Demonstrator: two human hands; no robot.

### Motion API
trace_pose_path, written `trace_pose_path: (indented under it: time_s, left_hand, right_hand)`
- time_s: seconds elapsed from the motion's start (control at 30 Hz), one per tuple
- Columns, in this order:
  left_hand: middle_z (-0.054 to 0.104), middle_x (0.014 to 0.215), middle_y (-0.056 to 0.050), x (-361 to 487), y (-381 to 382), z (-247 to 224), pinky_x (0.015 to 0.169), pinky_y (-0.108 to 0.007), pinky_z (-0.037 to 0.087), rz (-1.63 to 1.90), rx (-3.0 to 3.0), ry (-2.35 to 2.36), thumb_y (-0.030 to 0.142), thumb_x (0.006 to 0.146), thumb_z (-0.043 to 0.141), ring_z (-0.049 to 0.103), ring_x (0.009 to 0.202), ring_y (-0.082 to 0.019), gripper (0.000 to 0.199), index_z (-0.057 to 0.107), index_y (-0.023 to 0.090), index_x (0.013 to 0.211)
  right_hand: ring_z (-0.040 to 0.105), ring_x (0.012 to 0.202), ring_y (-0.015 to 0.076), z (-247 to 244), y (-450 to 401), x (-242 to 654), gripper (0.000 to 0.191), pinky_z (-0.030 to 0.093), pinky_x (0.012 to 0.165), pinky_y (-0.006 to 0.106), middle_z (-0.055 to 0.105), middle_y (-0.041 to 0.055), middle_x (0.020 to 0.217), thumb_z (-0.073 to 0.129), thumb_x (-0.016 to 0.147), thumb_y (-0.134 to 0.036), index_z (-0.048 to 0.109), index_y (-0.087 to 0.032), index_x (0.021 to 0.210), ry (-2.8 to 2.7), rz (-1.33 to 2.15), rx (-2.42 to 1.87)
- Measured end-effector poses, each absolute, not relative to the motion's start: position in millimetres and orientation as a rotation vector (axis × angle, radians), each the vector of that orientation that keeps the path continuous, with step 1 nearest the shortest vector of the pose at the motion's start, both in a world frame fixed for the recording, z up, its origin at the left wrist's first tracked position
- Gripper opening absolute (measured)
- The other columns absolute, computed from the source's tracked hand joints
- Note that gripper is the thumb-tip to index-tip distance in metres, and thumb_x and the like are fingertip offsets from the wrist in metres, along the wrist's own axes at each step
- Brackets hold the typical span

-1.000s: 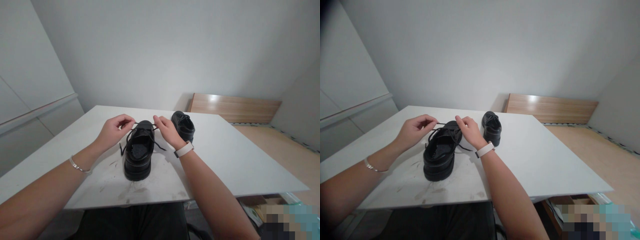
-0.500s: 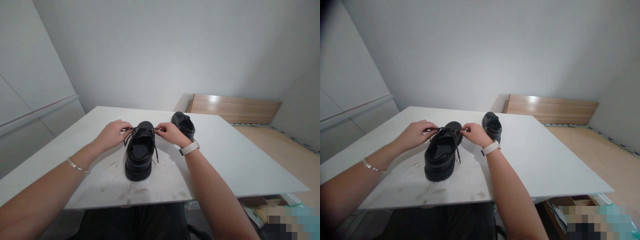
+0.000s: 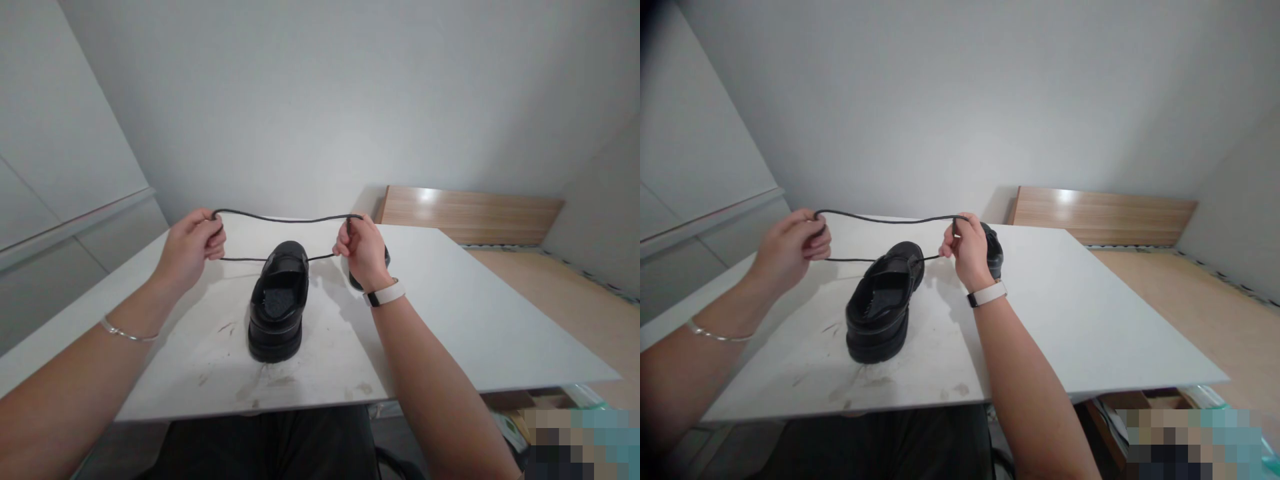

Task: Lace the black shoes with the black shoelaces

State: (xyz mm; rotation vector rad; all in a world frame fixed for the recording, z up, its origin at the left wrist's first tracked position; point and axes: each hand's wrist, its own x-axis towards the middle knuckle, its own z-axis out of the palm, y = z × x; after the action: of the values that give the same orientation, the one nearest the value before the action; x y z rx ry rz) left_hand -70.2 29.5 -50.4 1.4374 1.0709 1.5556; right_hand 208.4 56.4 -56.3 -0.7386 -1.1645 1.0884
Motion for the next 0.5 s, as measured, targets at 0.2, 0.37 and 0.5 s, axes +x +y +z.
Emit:
trace_pose_path:
  time_s: [0.2,0.37,0.5]
  left_hand:
    - [0.059,0.059,0.0,-73,34,-69,0.052,-0.025,0.03,0.818,2.304,1.457,0.052,0.079,0.064,0.048,0.054,-0.015,0.032,0.072,0.021,0.078]
    - [0.053,0.058,0.001,-72,34,-68,0.053,-0.024,0.03,0.952,2.203,1.381,0.052,0.083,0.061,0.044,0.056,-0.013,0.035,0.066,0.02,0.071]
    - [0.05,0.061,0.003,-77,35,-59,0.056,-0.023,0.032,1.417,1.899,1.367,0.04,0.081,0.068,0.043,0.059,-0.011,0.027,0.06,0.017,0.068]
  right_hand:
    - [0.056,0.071,0.0151,-61,51,214,0.021,0.04,0.067,0.028,0.066,0.0033,0.077,0.067,0.083,-0.037,0.064,-0.018,0.075,-1.956,0.661,-1.125]
    - [0.051,0.064,0.0141,-62,48,213,0.015,0.034,0.064,0.028,0.063,0.0017,0.067,0.062,0.086,-0.021,0.066,-0.017,0.072,-2.256,0.588,-1.178]
    - [0.047,0.064,0.0141,-61,56,217,0.02,0.034,0.065,0.029,0.058,0.0002,0.066,0.061,0.089,-0.031,0.064,-0.018,0.073,-1.9,0.39,-1.141]
